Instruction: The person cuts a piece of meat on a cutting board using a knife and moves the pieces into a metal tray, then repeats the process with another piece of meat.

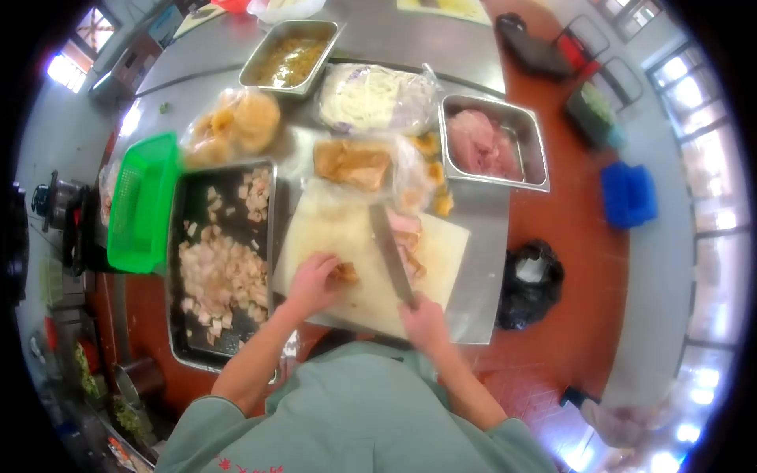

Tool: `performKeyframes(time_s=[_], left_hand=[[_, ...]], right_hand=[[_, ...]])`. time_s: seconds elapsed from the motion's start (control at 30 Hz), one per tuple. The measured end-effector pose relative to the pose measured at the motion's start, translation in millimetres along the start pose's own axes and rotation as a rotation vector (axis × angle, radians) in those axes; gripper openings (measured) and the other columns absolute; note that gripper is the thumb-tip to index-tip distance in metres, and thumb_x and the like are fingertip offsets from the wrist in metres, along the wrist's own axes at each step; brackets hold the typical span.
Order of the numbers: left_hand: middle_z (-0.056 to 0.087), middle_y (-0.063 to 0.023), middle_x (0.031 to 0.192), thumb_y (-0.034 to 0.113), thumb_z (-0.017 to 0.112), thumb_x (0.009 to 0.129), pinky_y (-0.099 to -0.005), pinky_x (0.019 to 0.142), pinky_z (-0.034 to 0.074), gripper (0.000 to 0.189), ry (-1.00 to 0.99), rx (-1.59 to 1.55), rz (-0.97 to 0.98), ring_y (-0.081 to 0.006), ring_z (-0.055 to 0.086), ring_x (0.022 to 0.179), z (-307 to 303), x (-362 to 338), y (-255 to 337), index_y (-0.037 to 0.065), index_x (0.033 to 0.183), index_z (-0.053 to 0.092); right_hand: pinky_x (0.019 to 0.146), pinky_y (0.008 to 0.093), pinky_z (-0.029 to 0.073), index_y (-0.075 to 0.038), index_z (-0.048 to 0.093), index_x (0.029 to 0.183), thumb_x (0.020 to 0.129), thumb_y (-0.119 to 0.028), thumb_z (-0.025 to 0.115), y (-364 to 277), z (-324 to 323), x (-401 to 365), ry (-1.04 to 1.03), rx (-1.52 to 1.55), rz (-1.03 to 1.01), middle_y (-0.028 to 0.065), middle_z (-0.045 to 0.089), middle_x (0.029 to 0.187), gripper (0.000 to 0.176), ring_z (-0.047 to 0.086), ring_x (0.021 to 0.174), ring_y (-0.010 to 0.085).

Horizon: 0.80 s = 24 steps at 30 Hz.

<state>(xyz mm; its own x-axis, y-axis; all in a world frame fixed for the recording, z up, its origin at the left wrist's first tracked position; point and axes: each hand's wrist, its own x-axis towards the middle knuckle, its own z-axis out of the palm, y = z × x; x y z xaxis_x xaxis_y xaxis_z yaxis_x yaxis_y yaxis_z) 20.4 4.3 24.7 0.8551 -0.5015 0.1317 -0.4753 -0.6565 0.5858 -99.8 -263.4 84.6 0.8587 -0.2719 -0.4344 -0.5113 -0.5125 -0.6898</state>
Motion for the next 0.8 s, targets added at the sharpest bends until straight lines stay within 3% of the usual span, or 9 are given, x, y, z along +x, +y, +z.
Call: performKeyframes(time_s=[0.07, 0.17, 0.27, 0.37, 0.4, 0.5, 0.6, 0.7, 0.8], left_hand=[[0.068, -0.0146, 0.117, 0.010, 0.082, 0.070, -0.0440, 0.099, 0.051, 0.054, -0.060, 0.016, -0.046, -0.0346, 0.065, 0.110, 13, -6, -17, 0.009, 0.122, 0.069], [0.070, -0.0137, 0.111, 0.015, 0.085, 0.073, -0.0454, 0.093, 0.054, 0.061, -0.007, 0.051, -0.145, -0.0352, 0.067, 0.107, 15, -9, -16, 0.007, 0.129, 0.064], [0.071, -0.0148, 0.110, 0.022, 0.089, 0.075, -0.0468, 0.087, 0.056, 0.072, -0.028, -0.098, -0.559, -0.0374, 0.068, 0.102, 16, -11, 13, 0.003, 0.138, 0.058], [0.070, -0.0193, 0.111, 0.030, 0.091, 0.076, -0.0479, 0.083, 0.057, 0.085, -0.128, -0.321, -0.792, -0.0394, 0.069, 0.098, -21, 5, 55, -0.001, 0.145, 0.051], [0.069, -0.0166, 0.119, 0.020, 0.086, 0.078, -0.0465, 0.091, 0.055, 0.076, -0.251, -0.286, -0.864, -0.0371, 0.067, 0.110, -39, 16, 65, 0.001, 0.145, 0.055], [0.068, -0.0118, 0.126, 0.011, 0.080, 0.076, -0.0458, 0.100, 0.051, 0.065, -0.009, 0.000, -0.021, -0.0331, 0.063, 0.122, -19, 5, 13, 0.006, 0.139, 0.062], [0.067, -0.0071, 0.128, 0.005, 0.076, 0.073, -0.0457, 0.105, 0.047, 0.055, -0.124, 0.128, 0.297, -0.0305, 0.059, 0.127, -15, 22, -7, 0.010, 0.127, 0.070], [0.068, -0.0081, 0.117, 0.008, 0.078, 0.073, -0.0471, 0.102, 0.048, 0.041, -0.271, 0.008, 0.240, -0.0309, 0.060, 0.121, -5, 28, -22, 0.011, 0.114, 0.072], [0.066, -0.0095, 0.105, 0.013, 0.082, 0.073, -0.0472, 0.096, 0.050, 0.031, -0.325, 0.074, -0.031, -0.0322, 0.063, 0.112, -16, 22, -12, 0.009, 0.102, 0.070]], right_hand=[[0.074, 0.0445, 0.056, 0.005, 0.069, 0.106, 0.095, -0.027, 0.071, -7, 7, -8, -0.039, 0.030, -0.033, 0.0259, 0.074, 0.089, 0.034, 0.072, 0.082, 0.0414], [0.076, 0.0559, 0.055, 0.001, 0.067, 0.101, 0.093, -0.030, 0.069, -3, 20, -3, -0.089, -0.011, -0.054, 0.0300, 0.071, 0.086, 0.032, 0.069, 0.086, 0.0508], [0.071, 0.0495, 0.055, 0.002, 0.068, 0.097, 0.093, -0.029, 0.073, 13, 34, 8, -0.081, -0.147, -0.093, 0.0259, 0.070, 0.079, 0.032, 0.070, 0.078, 0.0444], [0.072, 0.0516, 0.054, 0.001, 0.067, 0.096, 0.092, -0.031, 0.074, 19, 36, 13, -0.096, -0.218, -0.070, 0.0256, 0.069, 0.077, 0.034, 0.069, 0.078, 0.0463], [0.072, 0.0520, 0.054, 0.001, 0.067, 0.096, 0.092, -0.032, 0.074, 20, 35, 15, -0.103, -0.221, -0.074, 0.0258, 0.069, 0.078, 0.034, 0.069, 0.079, 0.0468], [0.073, 0.0532, 0.054, 0.002, 0.066, 0.097, 0.091, -0.032, 0.073, 22, 34, 19, -0.119, -0.235, -0.073, 0.0265, 0.069, 0.079, 0.035, 0.069, 0.081, 0.0481], [0.074, 0.0540, 0.054, 0.002, 0.066, 0.099, 0.091, -0.032, 0.073, 22, 34, 21, -0.127, -0.239, -0.076, 0.0272, 0.069, 0.081, 0.035, 0.068, 0.082, 0.0491], [0.074, 0.0541, 0.054, 0.002, 0.065, 0.099, 0.091, -0.031, 0.072, 25, 35, 20, -0.122, -0.217, -0.083, 0.0277, 0.069, 0.082, 0.034, 0.068, 0.083, 0.0496], [0.074, 0.0541, 0.054, 0.002, 0.064, 0.099, 0.091, -0.030, 0.072, 20, 34, 19, -0.142, -0.210, -0.055, 0.0278, 0.069, 0.082, 0.034, 0.068, 0.083, 0.0495]])
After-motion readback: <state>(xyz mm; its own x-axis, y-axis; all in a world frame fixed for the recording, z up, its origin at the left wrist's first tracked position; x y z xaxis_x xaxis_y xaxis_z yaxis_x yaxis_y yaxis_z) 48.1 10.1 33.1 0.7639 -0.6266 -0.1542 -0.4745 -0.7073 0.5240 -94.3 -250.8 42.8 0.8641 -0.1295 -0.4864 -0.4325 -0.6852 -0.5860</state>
